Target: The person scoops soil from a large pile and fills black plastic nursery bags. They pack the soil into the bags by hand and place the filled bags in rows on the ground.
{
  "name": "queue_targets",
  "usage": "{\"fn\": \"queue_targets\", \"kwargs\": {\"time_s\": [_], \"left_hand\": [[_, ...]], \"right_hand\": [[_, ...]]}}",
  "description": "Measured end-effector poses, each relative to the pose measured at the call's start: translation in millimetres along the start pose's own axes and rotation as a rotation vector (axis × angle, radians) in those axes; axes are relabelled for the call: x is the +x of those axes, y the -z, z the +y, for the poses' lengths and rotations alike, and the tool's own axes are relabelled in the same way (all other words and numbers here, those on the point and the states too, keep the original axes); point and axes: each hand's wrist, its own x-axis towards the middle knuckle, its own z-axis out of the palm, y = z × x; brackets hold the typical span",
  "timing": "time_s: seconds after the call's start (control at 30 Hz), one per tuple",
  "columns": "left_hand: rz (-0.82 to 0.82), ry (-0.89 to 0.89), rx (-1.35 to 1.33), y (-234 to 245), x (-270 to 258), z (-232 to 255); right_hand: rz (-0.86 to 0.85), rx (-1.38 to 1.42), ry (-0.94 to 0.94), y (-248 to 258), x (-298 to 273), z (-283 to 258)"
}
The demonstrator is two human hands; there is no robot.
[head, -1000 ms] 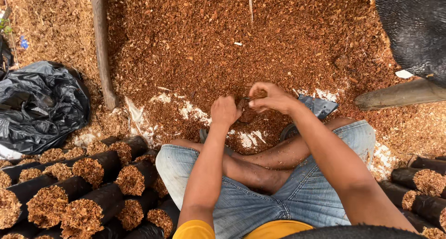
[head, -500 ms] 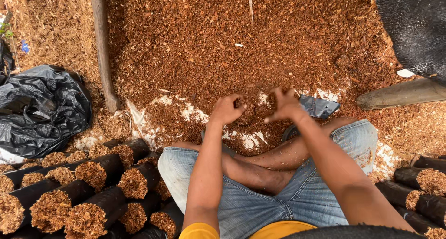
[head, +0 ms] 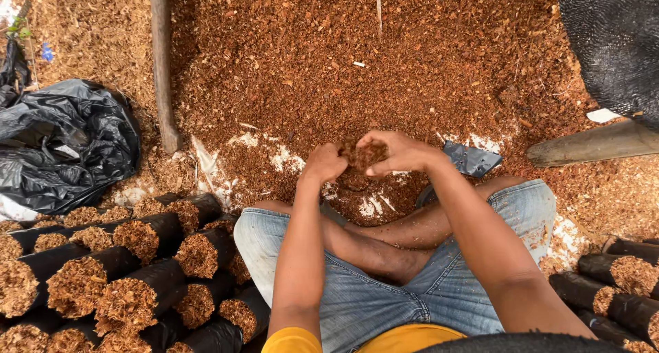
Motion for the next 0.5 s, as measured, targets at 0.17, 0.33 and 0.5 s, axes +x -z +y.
{"fn": "queue_targets", "kwargs": {"time_s": [0.17, 0.33, 0.5], "left_hand": [[-0.026, 0.010, -0.116, 30, -25, 21], [-0.090, -0.008, -0.013, 10, -3, 10], [0.092, -0.073, 0.318, -75, 94, -72]], "right_hand": [[0.267, -0.264, 0.020, 17, 74, 32], [0.266, -0.776, 0.132, -13, 111, 45], [0.179, -0.705, 0.075, 3, 134, 107]]}}
